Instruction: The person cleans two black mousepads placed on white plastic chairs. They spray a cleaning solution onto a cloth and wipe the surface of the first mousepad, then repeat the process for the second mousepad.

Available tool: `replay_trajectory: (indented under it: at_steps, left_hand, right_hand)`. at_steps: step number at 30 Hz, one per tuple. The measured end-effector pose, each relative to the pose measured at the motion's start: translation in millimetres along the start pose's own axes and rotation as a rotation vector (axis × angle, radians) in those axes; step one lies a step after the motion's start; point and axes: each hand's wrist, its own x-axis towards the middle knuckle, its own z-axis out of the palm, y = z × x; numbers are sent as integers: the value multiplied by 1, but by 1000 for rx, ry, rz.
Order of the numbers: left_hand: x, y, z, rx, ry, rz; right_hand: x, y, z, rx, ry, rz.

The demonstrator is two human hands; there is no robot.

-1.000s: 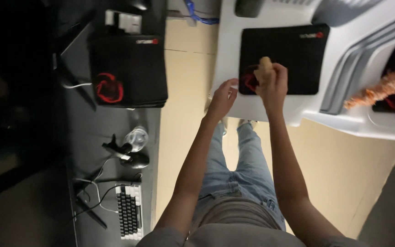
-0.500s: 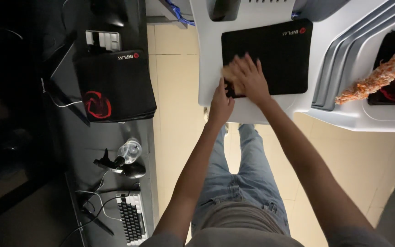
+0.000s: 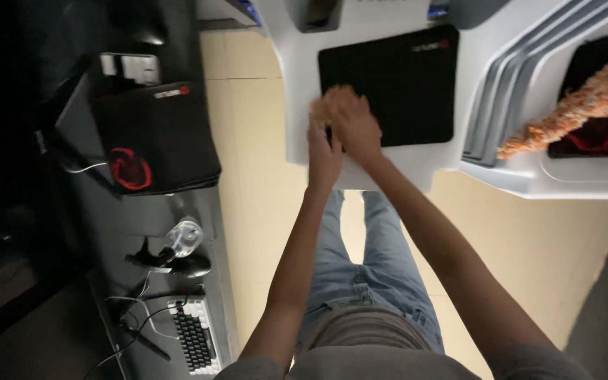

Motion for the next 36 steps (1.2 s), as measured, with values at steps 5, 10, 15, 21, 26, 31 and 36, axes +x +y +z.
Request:
replay_trajectory:
  at_steps: [5, 10, 15, 21, 26, 31, 36]
  left_hand:
    - [11, 26, 33, -192, 104, 154]
    - [8, 33, 40, -65, 103, 304]
    - [18, 31, 53, 220, -50, 168]
    - [18, 24, 60, 317, -60, 192]
    - [18, 18, 63, 344, -71, 224]
    - [21, 19, 63, 373, -67, 226]
    - [21, 21, 60, 365, -68, 202]
  right_hand:
    - [-24, 22, 9, 120, 149, -152]
    - [29, 56, -15, 84, 147, -159]
    - [64, 137, -30, -329, 271, -137]
    - [9, 134, -61, -311, 296, 229]
    - [-92, 111, -47, -298, 200, 200]
    - [-74, 130, -50, -271, 141, 219]
    - [4, 174, -53, -273, 188, 157]
